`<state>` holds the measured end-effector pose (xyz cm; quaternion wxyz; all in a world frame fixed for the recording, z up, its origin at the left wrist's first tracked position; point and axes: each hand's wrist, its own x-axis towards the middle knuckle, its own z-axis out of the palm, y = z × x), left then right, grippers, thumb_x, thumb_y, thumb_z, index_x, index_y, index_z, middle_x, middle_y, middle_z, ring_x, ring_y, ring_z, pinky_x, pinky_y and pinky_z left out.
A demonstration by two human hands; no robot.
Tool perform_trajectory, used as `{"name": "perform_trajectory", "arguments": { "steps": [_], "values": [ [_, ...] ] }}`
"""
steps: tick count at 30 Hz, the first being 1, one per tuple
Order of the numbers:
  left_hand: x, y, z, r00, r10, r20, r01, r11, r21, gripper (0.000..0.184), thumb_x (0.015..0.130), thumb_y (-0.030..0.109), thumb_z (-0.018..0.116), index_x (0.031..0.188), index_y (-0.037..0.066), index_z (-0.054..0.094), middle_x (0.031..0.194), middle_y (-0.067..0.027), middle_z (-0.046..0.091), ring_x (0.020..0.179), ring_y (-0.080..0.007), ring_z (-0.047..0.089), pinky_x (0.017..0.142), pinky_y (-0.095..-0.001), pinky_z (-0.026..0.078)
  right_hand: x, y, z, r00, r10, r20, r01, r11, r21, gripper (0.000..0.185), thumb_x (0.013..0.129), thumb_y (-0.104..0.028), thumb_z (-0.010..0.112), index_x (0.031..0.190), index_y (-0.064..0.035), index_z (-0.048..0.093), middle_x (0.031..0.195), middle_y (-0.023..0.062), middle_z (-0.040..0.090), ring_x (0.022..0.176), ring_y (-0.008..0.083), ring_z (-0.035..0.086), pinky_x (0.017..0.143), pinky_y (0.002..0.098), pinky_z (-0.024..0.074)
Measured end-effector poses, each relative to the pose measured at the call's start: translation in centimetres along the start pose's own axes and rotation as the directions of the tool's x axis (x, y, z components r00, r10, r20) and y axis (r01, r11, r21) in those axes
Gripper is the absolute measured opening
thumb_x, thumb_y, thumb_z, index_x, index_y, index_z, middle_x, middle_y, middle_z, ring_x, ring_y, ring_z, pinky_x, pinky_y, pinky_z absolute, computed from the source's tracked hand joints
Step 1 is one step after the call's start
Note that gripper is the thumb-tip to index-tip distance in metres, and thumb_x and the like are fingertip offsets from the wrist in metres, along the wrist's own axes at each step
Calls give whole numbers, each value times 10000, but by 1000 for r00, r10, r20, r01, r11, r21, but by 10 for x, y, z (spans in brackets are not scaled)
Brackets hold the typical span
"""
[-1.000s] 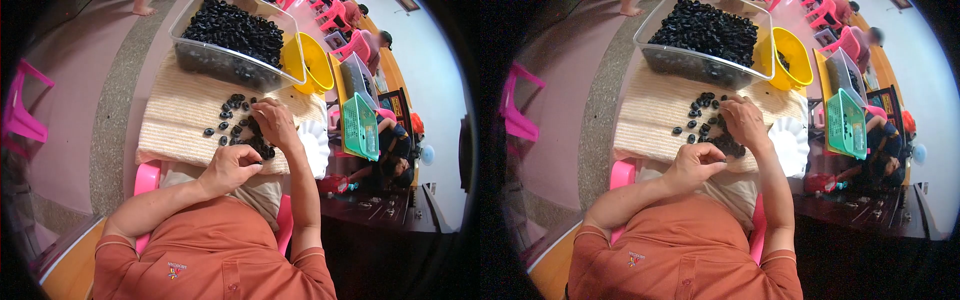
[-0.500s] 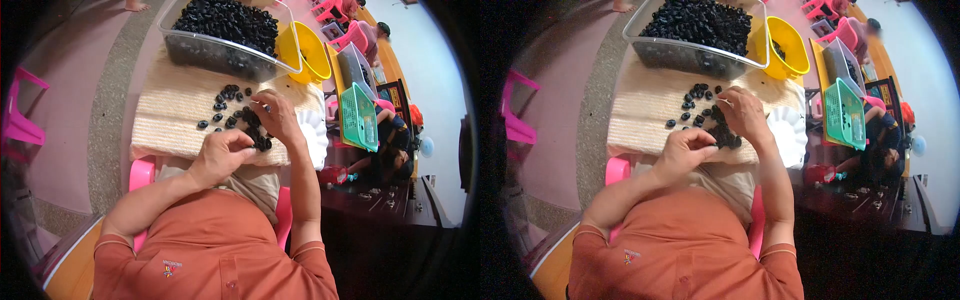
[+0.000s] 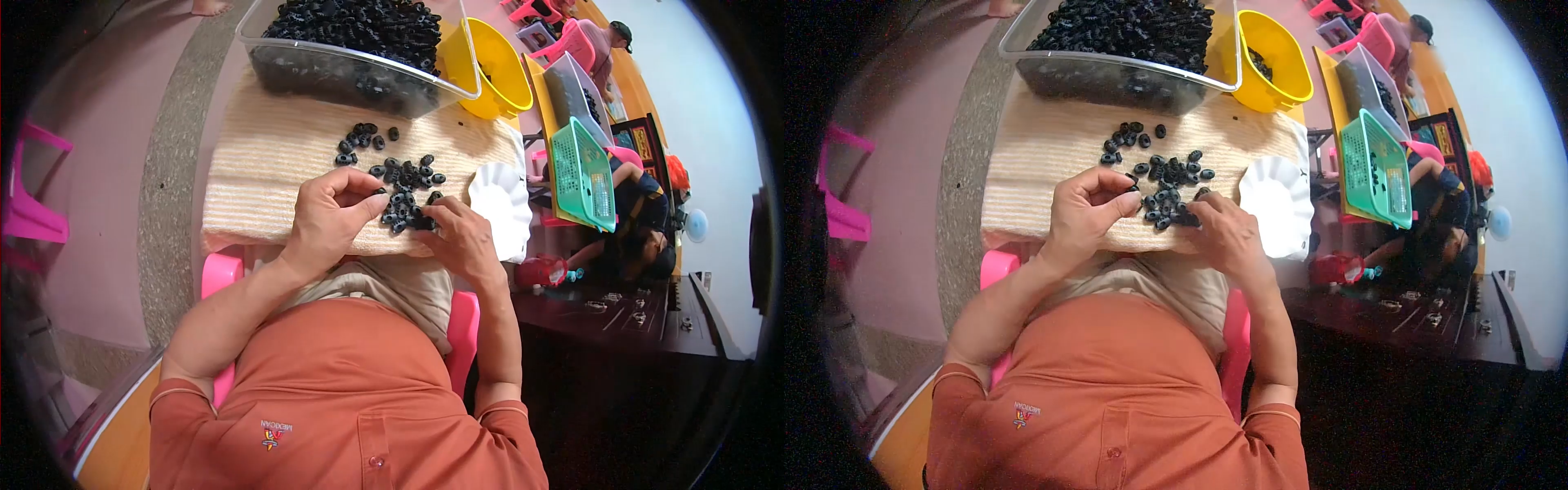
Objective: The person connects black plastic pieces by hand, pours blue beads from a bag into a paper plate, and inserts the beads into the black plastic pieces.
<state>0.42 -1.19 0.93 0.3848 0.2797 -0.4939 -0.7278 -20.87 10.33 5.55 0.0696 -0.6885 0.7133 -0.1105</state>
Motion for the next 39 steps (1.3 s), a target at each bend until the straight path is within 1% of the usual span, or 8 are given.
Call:
{"name": "perform_trajectory", "arguments": {
  "steps": [7, 13, 19, 23, 29, 32, 35, 39],
  "values": [
    [1, 1, -1, 1000, -3, 2, 3, 1000, 22, 153, 918, 12, 779, 1056, -20, 723, 941, -49, 746, 838, -81, 687, 751, -238, 569, 4, 5, 5, 998, -12, -60, 12, 1000, 6, 301, 833, -129, 809, 1107, -32, 733, 1061, 119, 715, 942, 326, 713, 808, 407, 567],
    [8, 2, -7, 998, 56, -42, -57, 998, -22, 159, 926, 20, 777, 1063, -33, 716, 924, -55, 749, 838, -81, 693, 741, -237, 574, 6, 6, 10, 990, -36, -134, 19, 991, -131, 268, 845, -109, 795, 1095, -47, 720, 1053, 107, 709, 934, 317, 705, 783, 420, 561],
    [9, 8, -9, 997, 42, -64, -41, 999, 24, 177, 944, 10, 753, 1103, -40, 695, 931, -75, 747, 825, -112, 715, 765, -247, 596, 11, -27, 0, 982, -70, -176, 67, 997, -25, 294, 831, -137, 816, 1095, -61, 713, 1056, 84, 692, 959, 287, 692, 779, 410, 559],
    [9, 10, -10, 996, 56, -75, -56, 998, -5, 174, 948, 18, 752, 1103, -38, 697, 936, -72, 748, 831, -113, 720, 769, -248, 598, 17, -39, 11, 961, -233, -146, 222, 971, -91, 229, 845, -159, 780, 1057, -93, 722, 1035, 58, 677, 909, 248, 664, 748, 370, 567],
    [9, 10, -11, 996, 53, -78, -54, 999, 1, 173, 950, 24, 753, 1100, -39, 696, 940, -72, 747, 829, -111, 721, 769, -244, 599, 16, -27, 24, 968, -216, -129, 186, 960, -211, 269, 818, -128, 802, 1067, -64, 722, 1049, 61, 677, 924, 268, 661, 754, 386, 565],
    [9, 11, -10, 994, 66, -88, -67, 998, -15, 142, 929, 35, 779, 1034, -32, 710, 918, -41, 747, 825, -72, 697, 738, -225, 568, 14, -27, 21, 972, -174, -156, 148, 975, -165, 269, 811, -106, 788, 1069, -62, 724, 1052, 63, 677, 921, 268, 657, 755, 392, 566],
    [9, 10, -9, 994, 64, -94, -67, 997, -31, 142, 928, 37, 780, 1033, -32, 712, 916, -41, 748, 823, -72, 696, 736, -224, 567, 12, -32, 16, 965, -218, -144, 203, 973, -113, 247, 815, -88, 774, 1056, -61, 731, 1053, 68, 680, 922, 273, 657, 763, 390, 568],
    [9, 9, -10, 994, 60, -89, -61, 998, -13, 144, 927, 38, 781, 1032, -33, 713, 910, -46, 750, 817, -72, 695, 730, -225, 567, 11, -23, 23, 955, -261, -143, 228, 950, -213, 209, 843, -127, 747, 1044, -73, 720, 1051, 65, 672, 918, 265, 646, 760, 389, 570]
  ]
}}
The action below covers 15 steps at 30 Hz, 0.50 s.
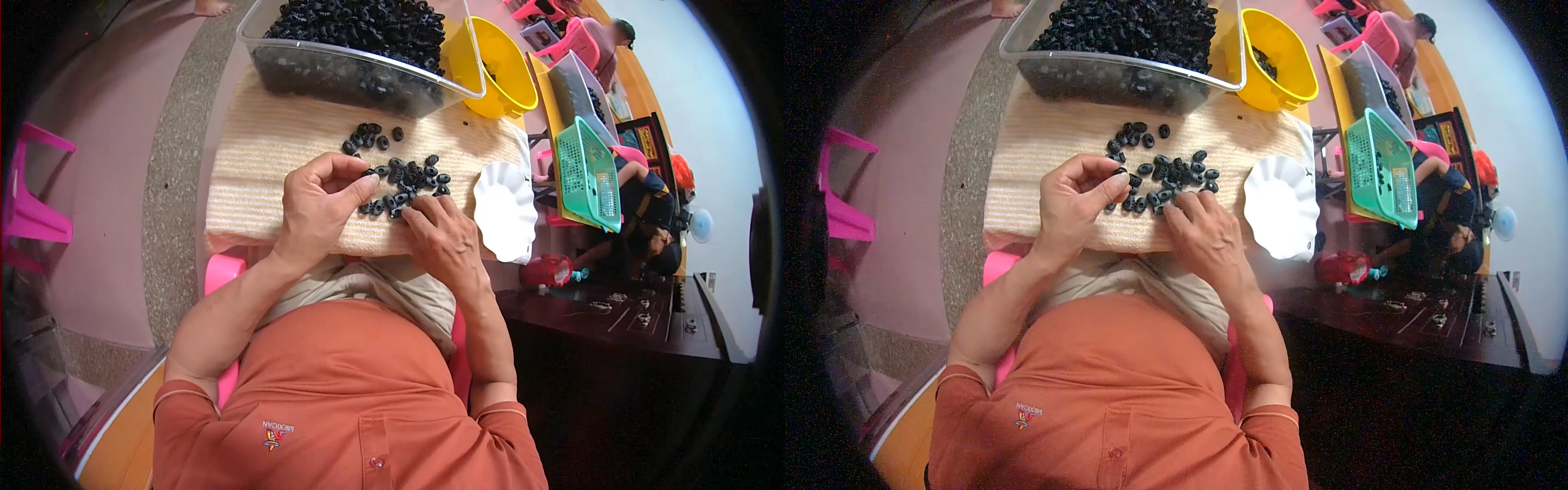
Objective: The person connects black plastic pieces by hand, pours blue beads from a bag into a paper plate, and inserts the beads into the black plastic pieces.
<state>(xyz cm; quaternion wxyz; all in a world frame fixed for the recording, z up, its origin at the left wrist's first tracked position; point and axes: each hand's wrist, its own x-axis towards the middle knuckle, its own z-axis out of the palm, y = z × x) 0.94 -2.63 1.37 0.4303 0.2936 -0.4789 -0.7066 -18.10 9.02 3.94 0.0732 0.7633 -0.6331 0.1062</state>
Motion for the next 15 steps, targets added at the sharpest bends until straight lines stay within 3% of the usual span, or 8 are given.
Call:
{"name": "perform_trajectory", "arguments": {
  "steps": [5, 15],
  "values": [
    [0, 0, -1, 1000, 1, 25, -3, 998, 60, 180, 948, 26, 755, 1107, -36, 698, 914, -67, 747, 816, -98, 708, 760, -233, 587, -3, 7, 0, 998, 69, 12, -69, 998, 2, 237, 859, -141, 762, 1080, -60, 734, 1070, 76, 687, 965, 281, 655, 785, 397, 565],
    [-2, -2, 2, 1000, 2, 25, -3, 999, 42, 175, 935, 1, 763, 1093, -33, 697, 915, -65, 746, 817, -95, 707, 744, -235, 586, 8, 12, -6, 992, 118, 45, -120, 992, 42, 241, 857, -156, 748, 1081, -70, 726, 1092, 72, 688, 1004, 290, 661, 827, 406, 575]
  ]
}}
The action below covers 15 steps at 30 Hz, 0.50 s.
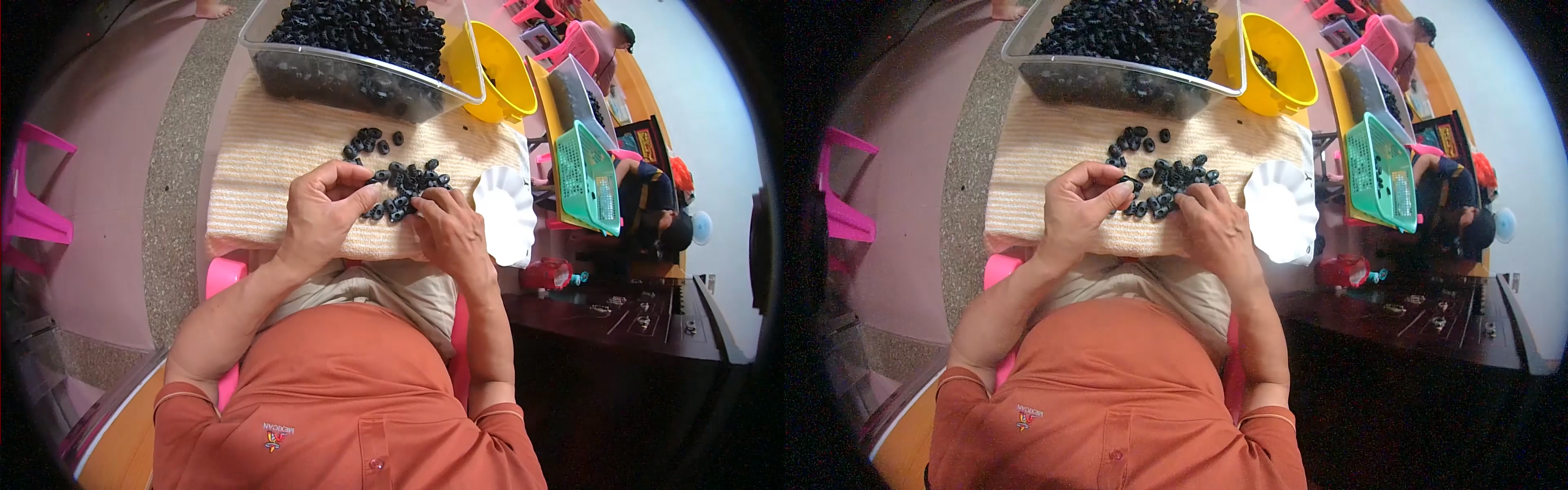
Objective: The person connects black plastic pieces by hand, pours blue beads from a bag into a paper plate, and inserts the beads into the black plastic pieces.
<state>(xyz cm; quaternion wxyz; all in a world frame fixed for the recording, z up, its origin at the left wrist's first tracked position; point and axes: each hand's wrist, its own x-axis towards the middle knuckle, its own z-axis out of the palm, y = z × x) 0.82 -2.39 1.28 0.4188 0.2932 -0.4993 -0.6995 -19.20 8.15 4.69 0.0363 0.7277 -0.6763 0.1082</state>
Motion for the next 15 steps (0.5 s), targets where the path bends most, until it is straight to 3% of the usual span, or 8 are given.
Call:
{"name": "perform_trajectory", "arguments": {
  "steps": [8, 15],
  "values": [
    [0, -1, 0, 1000, -14, 5, 14, 1000, 8, 168, 934, 3, 765, 1084, -32, 697, 910, -70, 748, 813, -97, 707, 737, -238, 588, 5, 11, 4, 999, 10, 40, -10, 1000, -3, 345, 845, -62, 688, 1189, -73, 693, 1197, 91, 661, 1054, 296, 657, 871, 416, 567],
    [-1, 0, 2, 1000, -21, 0, 21, 1000, 7, 165, 935, -4, 760, 1082, -37, 693, 903, -74, 747, 811, -104, 708, 742, -245, 592, 16, 8, 2, 994, 32, 100, -31, 999, -11, 325, 895, -113, 688, 1219, -81, 685, 1179, 97, 658, 1047, 300, 661, 866, 427, 565]
  ]
}}
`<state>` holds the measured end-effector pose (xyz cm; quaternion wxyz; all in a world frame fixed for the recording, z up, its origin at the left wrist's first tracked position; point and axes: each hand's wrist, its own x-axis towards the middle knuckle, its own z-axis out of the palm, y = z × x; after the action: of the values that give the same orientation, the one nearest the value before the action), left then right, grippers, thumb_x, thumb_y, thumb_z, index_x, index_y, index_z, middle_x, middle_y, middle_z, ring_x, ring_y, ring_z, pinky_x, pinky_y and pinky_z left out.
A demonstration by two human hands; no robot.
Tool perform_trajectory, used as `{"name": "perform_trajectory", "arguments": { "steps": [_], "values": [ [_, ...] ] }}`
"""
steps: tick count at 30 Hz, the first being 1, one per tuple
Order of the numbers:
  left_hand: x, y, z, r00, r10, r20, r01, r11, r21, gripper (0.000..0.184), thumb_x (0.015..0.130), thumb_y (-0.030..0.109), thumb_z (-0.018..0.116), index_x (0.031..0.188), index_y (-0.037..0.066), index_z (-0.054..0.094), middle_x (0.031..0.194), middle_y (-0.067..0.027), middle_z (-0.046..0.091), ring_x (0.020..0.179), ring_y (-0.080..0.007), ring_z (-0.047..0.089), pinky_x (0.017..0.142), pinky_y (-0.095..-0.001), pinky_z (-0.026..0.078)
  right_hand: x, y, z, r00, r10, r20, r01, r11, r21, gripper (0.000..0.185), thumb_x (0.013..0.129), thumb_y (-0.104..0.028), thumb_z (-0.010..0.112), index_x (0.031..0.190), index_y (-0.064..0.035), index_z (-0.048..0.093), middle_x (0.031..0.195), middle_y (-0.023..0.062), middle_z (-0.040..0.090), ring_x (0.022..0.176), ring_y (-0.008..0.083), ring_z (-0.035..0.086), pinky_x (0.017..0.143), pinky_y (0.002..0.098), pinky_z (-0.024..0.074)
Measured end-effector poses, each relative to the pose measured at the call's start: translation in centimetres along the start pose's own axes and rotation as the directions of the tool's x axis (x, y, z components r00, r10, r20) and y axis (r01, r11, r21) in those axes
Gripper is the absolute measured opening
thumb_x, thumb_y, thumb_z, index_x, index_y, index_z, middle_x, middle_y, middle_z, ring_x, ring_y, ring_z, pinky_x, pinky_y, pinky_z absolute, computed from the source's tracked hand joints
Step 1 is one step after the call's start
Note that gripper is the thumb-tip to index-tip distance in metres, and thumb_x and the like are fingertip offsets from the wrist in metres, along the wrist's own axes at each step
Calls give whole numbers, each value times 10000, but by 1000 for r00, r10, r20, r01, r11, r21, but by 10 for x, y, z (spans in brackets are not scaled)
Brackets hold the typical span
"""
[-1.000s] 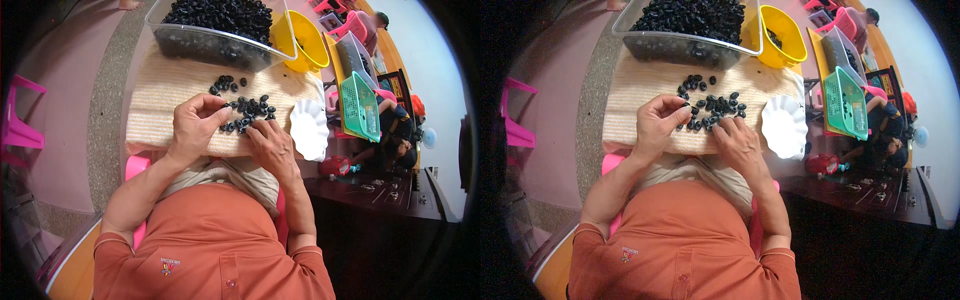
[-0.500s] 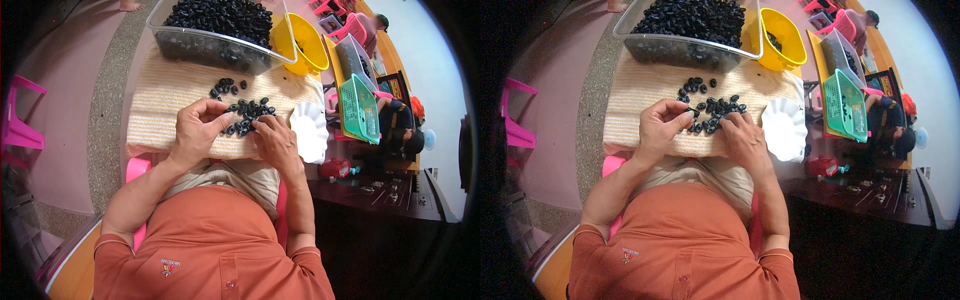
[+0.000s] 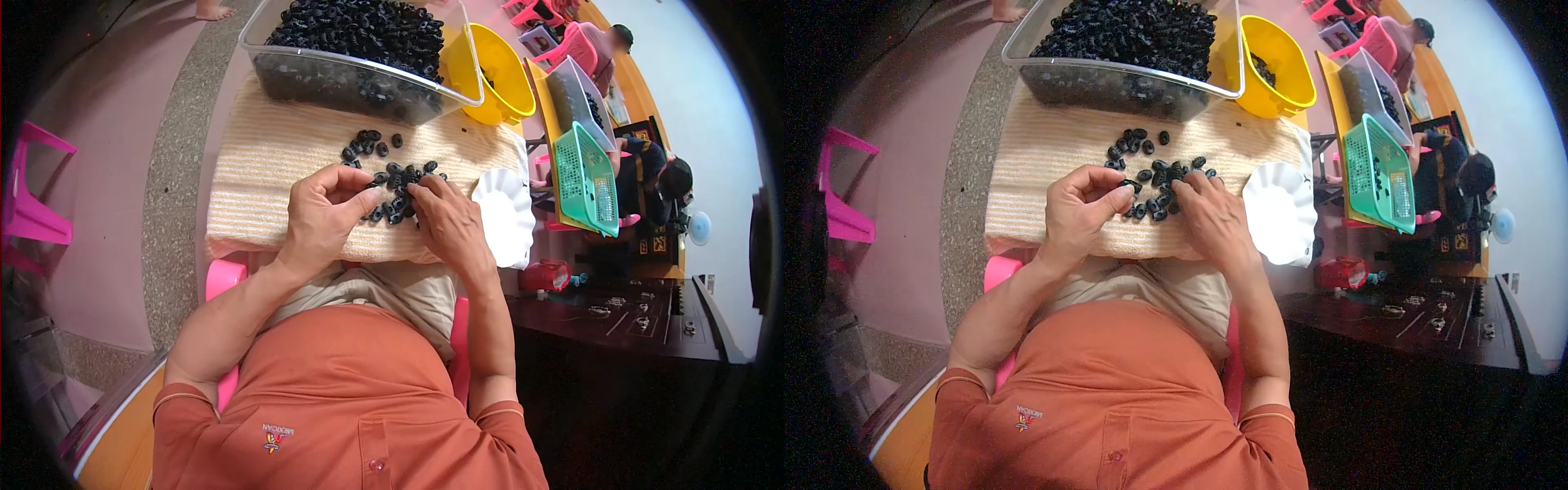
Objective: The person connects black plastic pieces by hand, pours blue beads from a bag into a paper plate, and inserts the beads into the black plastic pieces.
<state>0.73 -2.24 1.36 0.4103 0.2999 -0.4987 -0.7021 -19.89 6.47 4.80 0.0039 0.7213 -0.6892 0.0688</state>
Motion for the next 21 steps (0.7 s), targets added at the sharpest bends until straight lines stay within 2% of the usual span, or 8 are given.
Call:
{"name": "perform_trajectory", "arguments": {
  "steps": [2, 5, 8, 11, 14, 17, 21],
  "values": [
    [0, 0, 0, 1000, 2, 2, -2, 1000, 5, 164, 935, -6, 759, 1082, -38, 692, 902, -75, 748, 811, -105, 707, 742, -245, 591, 4, -1, -2, 998, 30, 50, -30, 999, 10, 308, 919, -149, 692, 1220, -86, 687, 1158, 96, 659, 1031, 299, 664, 862, 430, 565],
    [0, 0, 0, 1000, 2, 6, -2, 1000, 7, 158, 935, -9, 757, 1076, -37, 692, 900, -75, 748, 808, -105, 705, 739, -246, 589, 7, -2, -2, 998, 46, 42, -47, 999, 20, 236, 941, -202, 694, 1148, -91, 707, 1098, 98, 657, 999, 303, 668, 856, 436, 564],
    [0, -3, 0, 1000, 1, 9, -1, 1000, 16, 152, 933, -12, 757, 1069, -36, 692, 898, -74, 747, 802, -106, 702, 738, -248, 587, 12, -6, -7, 996, 58, 64, -60, 998, 33, 249, 929, -176, 705, 1140, -48, 743, 1017, 116, 679, 974, 321, 681, 846, 437, 541],
    [-1, -4, 1, 1000, 1, 1, -1, 1000, -18, 174, 919, 55, 798, 1050, -31, 722, 905, -55, 753, 808, -75, 685, 724, -236, 571, 15, -5, -7, 995, 57, 77, -60, 997, 43, 250, 928, -188, 708, 1133, -50, 746, 998, 117, 678, 971, 320, 681, 854, 435, 537],
    [0, -3, 1, 1000, -5, 5, 5, 1000, -1, 178, 919, 51, 795, 1055, -34, 721, 904, -58, 752, 806, -79, 688, 723, -238, 572, 16, -5, -4, 996, 49, 70, -51, 998, 33, 273, 920, -211, 725, 1140, -52, 747, 989, 112, 676, 963, 321, 683, 853, 432, 534],
    [0, -3, 1, 1000, -21, 4, 21, 999, -25, 154, 929, -17, 759, 1067, -38, 691, 899, -75, 746, 807, -107, 703, 738, -248, 587, 18, -7, -3, 998, 33, 52, -35, 998, 45, 205, 919, -257, 726, 1015, -78, 699, 994, 107, 641, 966, 304, 674, 804, 450, 541],
    [0, -3, 0, 999, -28, 15, 28, 999, -23, 155, 932, -15, 757, 1070, -39, 690, 902, -76, 745, 808, -106, 704, 739, -249, 588, 19, -7, 1, 998, 45, 54, -47, 998, 29, 229, 915, -263, 738, 1044, -76, 712, 977, 103, 647, 955, 299, 677, 802, 435, 539]
  ]
}}
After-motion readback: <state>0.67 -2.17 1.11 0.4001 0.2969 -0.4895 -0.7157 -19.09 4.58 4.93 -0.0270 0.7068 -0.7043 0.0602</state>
